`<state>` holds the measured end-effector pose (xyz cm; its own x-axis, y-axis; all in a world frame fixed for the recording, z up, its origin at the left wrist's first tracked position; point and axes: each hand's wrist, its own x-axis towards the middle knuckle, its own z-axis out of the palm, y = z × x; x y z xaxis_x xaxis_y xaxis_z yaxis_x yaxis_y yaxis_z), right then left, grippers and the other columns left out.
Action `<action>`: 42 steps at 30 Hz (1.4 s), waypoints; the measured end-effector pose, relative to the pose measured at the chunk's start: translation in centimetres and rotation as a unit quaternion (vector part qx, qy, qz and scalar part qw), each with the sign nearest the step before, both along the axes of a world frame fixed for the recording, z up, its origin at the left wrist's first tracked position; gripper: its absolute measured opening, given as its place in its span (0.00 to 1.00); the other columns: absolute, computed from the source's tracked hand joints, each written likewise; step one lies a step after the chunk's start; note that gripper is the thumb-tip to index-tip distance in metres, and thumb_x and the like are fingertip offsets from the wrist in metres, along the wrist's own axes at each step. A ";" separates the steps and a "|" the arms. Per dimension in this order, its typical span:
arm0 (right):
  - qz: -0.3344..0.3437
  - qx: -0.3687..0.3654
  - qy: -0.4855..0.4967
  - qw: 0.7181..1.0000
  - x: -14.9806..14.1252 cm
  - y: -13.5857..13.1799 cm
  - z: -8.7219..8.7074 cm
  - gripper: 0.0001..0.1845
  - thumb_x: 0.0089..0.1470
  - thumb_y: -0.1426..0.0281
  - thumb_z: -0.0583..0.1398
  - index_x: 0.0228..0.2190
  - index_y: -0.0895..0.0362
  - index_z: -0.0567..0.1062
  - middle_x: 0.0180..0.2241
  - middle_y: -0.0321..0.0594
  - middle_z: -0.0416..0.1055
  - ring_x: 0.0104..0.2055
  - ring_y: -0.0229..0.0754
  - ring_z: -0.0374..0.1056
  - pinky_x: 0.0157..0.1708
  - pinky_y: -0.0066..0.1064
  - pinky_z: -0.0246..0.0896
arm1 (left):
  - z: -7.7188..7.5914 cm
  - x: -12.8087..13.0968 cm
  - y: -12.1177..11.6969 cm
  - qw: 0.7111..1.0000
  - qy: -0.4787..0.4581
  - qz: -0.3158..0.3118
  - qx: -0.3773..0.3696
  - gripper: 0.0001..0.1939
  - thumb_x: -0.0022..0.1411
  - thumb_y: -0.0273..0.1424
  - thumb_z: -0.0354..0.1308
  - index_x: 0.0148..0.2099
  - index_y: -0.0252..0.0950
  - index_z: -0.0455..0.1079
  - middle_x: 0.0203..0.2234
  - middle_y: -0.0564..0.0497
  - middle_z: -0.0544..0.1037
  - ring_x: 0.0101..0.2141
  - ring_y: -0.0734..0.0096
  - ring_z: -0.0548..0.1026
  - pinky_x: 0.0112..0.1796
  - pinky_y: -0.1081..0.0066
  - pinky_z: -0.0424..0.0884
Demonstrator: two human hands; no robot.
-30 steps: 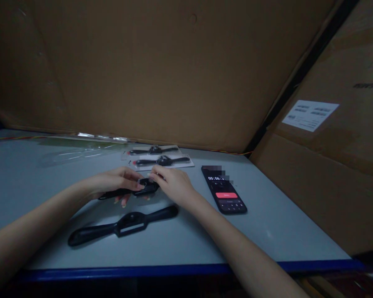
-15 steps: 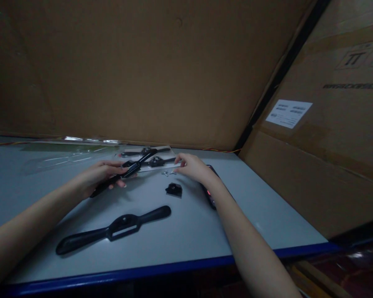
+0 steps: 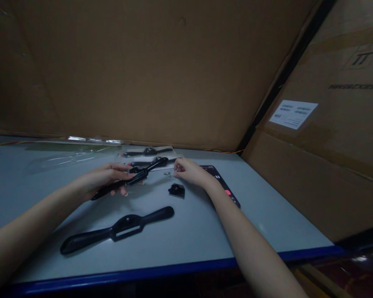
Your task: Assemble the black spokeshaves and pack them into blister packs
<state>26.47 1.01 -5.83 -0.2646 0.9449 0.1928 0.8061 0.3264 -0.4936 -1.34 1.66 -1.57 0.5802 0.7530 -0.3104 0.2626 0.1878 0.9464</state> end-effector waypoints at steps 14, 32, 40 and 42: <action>0.005 0.151 0.111 0.982 -4.9 -3.0 3.3 0.07 0.51 0.69 0.58 0.33 0.55 0.75 0.31 0.38 0.70 0.31 0.37 0.65 0.32 0.29 0.59 | -0.7 0.5 -0.7 0.998 0.025 -0.037 0.032 0.15 0.51 0.31 0.59 0.41 0.28 0.70 0.40 0.39 0.76 0.19 0.76 0.74 0.15 0.80 0.60; 0.073 0.221 0.084 0.969 -9.3 -5.1 2.4 0.05 0.51 0.72 0.59 0.29 0.55 0.76 0.27 0.38 0.73 0.31 0.38 0.67 0.32 0.31 0.59 | -1.2 1.1 -1.3 0.994 0.034 -0.050 0.088 0.13 0.54 0.30 0.55 0.43 0.32 0.68 0.33 0.48 0.75 0.19 0.75 0.75 0.15 0.80 0.60; 0.000 0.212 0.082 0.974 -10.1 -5.4 1.4 0.04 0.51 0.72 0.59 0.25 0.56 0.73 0.26 0.38 0.73 0.30 0.39 0.68 0.30 0.29 0.58 | -2.1 1.8 -1.6 0.977 0.046 -0.040 0.202 0.14 0.58 0.32 0.52 0.44 0.30 0.66 0.24 0.50 0.73 0.21 0.68 0.76 0.15 0.78 0.63; -0.012 0.211 0.128 0.969 -10.2 -5.3 1.3 0.03 0.51 0.72 0.59 0.26 0.56 0.72 0.26 0.38 0.73 0.30 0.39 0.68 0.30 0.29 0.59 | -2.2 1.9 -1.8 0.972 0.034 -0.022 0.232 0.15 0.58 0.33 0.52 0.45 0.31 0.66 0.26 0.48 0.75 0.21 0.68 0.75 0.15 0.78 0.63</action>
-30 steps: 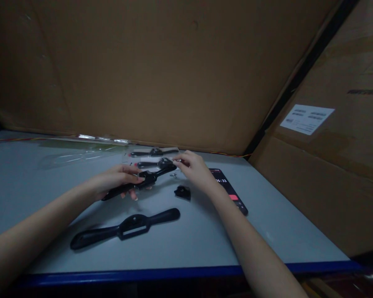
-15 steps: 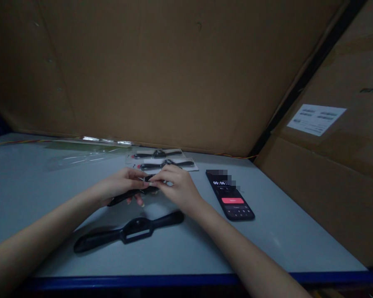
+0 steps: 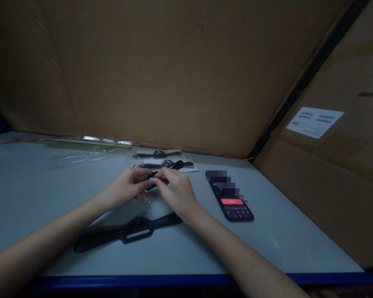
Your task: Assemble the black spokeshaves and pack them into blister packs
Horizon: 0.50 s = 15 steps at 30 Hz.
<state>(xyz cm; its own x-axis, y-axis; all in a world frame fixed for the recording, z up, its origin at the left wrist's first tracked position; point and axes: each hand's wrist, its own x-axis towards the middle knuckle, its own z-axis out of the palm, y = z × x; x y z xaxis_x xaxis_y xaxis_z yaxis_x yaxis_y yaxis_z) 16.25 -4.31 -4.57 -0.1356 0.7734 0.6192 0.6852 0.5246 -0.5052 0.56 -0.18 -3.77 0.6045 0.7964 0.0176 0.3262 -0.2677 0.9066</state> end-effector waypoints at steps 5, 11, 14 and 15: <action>-0.003 -0.005 0.122 0.992 -0.4 0.3 -0.2 0.03 0.49 0.70 0.60 0.26 0.56 0.71 0.24 0.36 0.73 0.27 0.38 0.69 0.29 0.28 0.62 | -0.7 0.2 -0.3 0.991 -0.037 0.027 0.127 0.14 0.59 0.32 0.51 0.46 0.33 0.68 0.34 0.46 0.76 0.20 0.73 0.74 0.20 0.76 0.67; -0.003 0.036 0.130 0.991 -0.8 0.4 -0.5 0.03 0.49 0.71 0.60 0.26 0.55 0.69 0.24 0.33 0.69 0.27 0.36 0.66 0.29 0.28 0.61 | -1.0 0.1 -0.3 0.979 -0.048 0.038 0.193 0.16 0.59 0.28 0.49 0.50 0.34 0.67 0.37 0.46 0.76 0.24 0.72 0.75 0.28 0.73 0.71; -0.007 0.084 0.061 0.995 -0.5 0.4 -0.5 0.05 0.51 0.71 0.59 0.25 0.55 0.68 0.23 0.34 0.68 0.27 0.37 0.65 0.29 0.29 0.60 | -0.9 0.0 -0.3 0.977 -0.048 0.035 0.205 0.17 0.60 0.28 0.50 0.52 0.34 0.66 0.37 0.46 0.77 0.25 0.72 0.75 0.29 0.72 0.71; -0.007 0.105 0.032 0.994 -0.3 0.4 -0.6 0.05 0.51 0.71 0.59 0.25 0.55 0.68 0.23 0.35 0.67 0.28 0.38 0.65 0.29 0.29 0.59 | -0.8 -0.1 -0.4 0.976 -0.047 0.037 0.209 0.18 0.59 0.28 0.50 0.52 0.34 0.66 0.36 0.46 0.77 0.25 0.72 0.76 0.29 0.72 0.71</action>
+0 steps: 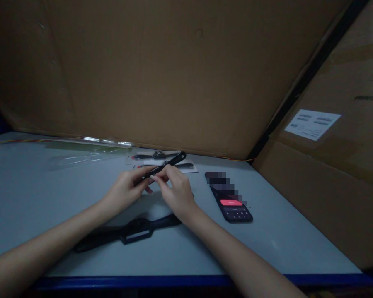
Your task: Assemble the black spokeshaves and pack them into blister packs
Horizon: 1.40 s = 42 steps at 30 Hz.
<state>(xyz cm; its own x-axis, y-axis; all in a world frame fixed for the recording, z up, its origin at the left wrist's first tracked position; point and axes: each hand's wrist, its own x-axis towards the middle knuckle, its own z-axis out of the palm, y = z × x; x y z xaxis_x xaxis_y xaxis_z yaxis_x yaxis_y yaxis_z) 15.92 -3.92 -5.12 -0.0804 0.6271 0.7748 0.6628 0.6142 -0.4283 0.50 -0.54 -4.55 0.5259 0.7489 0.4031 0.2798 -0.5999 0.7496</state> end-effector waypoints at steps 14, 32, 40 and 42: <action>-0.021 0.012 0.002 1.000 0.0 -0.3 0.3 0.05 0.51 0.72 0.58 0.25 0.55 0.67 0.23 0.34 0.67 0.27 0.38 0.65 0.29 0.30 0.59 | 0.3 0.1 0.0 0.999 -0.041 0.007 -0.032 0.17 0.58 0.30 0.53 0.49 0.32 0.68 0.34 0.45 0.77 0.25 0.71 0.76 0.26 0.73 0.71; 0.024 -0.076 0.128 0.989 -0.5 -0.2 0.1 0.06 0.50 0.70 0.60 0.25 0.55 0.67 0.24 0.34 0.68 0.28 0.37 0.66 0.31 0.29 0.61 | 0.6 0.2 -0.4 0.997 -0.078 0.011 -0.024 0.15 0.56 0.24 0.52 0.47 0.33 0.68 0.36 0.47 0.76 0.26 0.74 0.75 0.24 0.76 0.70; 0.015 -0.030 0.119 0.992 -0.6 -0.8 0.3 0.04 0.49 0.71 0.60 0.26 0.55 0.68 0.25 0.35 0.70 0.31 0.39 0.68 0.34 0.32 0.62 | 1.0 0.1 -0.7 0.997 -0.074 -0.008 0.001 0.13 0.57 0.24 0.51 0.45 0.33 0.67 0.36 0.47 0.75 0.27 0.74 0.75 0.29 0.74 0.71; 0.018 -0.022 0.112 0.993 -0.5 -0.8 0.4 0.04 0.49 0.71 0.60 0.26 0.55 0.68 0.25 0.35 0.70 0.31 0.39 0.68 0.33 0.32 0.63 | 1.2 0.1 -0.9 0.998 -0.062 -0.010 -0.007 0.13 0.57 0.25 0.51 0.46 0.33 0.66 0.35 0.48 0.75 0.27 0.74 0.74 0.27 0.74 0.71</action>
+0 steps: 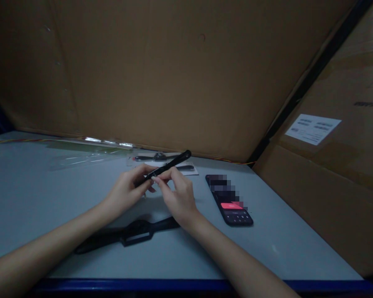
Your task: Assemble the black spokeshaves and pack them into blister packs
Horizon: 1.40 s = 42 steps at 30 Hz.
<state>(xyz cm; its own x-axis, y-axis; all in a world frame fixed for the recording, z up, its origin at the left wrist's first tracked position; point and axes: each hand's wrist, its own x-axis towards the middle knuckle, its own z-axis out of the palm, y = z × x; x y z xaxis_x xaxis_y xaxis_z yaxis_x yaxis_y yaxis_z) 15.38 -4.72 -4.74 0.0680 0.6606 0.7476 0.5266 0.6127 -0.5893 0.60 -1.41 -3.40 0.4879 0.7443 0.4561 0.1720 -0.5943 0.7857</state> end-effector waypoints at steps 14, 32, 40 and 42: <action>-0.054 0.065 -0.157 0.984 0.7 0.7 -0.2 0.07 0.55 0.68 0.56 0.26 0.55 0.66 0.23 0.35 0.66 0.26 0.38 0.62 0.28 0.30 0.56 | 0.1 0.3 0.2 0.992 -0.036 -0.019 -0.117 0.07 0.56 0.29 0.54 0.37 0.31 0.66 0.28 0.51 0.74 0.22 0.75 0.74 0.19 0.79 0.68; -0.094 0.093 -0.363 0.923 0.6 0.7 0.9 0.12 0.58 0.67 0.50 0.25 0.56 0.67 0.24 0.39 0.68 0.29 0.41 0.62 0.32 0.34 0.49 | 0.8 0.6 0.5 0.954 -0.062 -0.028 -0.293 0.06 0.52 0.20 0.55 0.35 0.30 0.65 0.19 0.54 0.74 0.18 0.74 0.75 0.14 0.82 0.66; -0.092 0.003 -0.192 0.977 0.5 0.8 0.4 0.02 0.54 0.69 0.54 0.31 0.54 0.65 0.21 0.32 0.64 0.24 0.37 0.60 0.27 0.30 0.51 | 0.6 0.5 0.4 0.964 -0.039 -0.031 -0.259 0.08 0.52 0.22 0.57 0.38 0.30 0.66 0.24 0.52 0.75 0.18 0.73 0.75 0.14 0.80 0.66; -0.076 0.021 -0.219 0.973 0.6 0.7 0.4 0.02 0.55 0.71 0.53 0.31 0.54 0.66 0.23 0.34 0.67 0.26 0.38 0.61 0.29 0.30 0.52 | 0.6 0.4 0.6 0.961 -0.046 -0.034 -0.272 0.09 0.53 0.22 0.56 0.38 0.30 0.66 0.25 0.52 0.75 0.19 0.73 0.75 0.14 0.81 0.67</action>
<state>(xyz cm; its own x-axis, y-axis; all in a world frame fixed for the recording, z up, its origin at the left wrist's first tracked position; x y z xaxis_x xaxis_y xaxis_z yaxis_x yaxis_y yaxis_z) 16.03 -3.98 -4.32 -0.1683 0.6368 0.7525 0.8076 0.5268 -0.2652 0.99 -0.86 -2.81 0.5202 0.8524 0.0530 0.0614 -0.0992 0.9932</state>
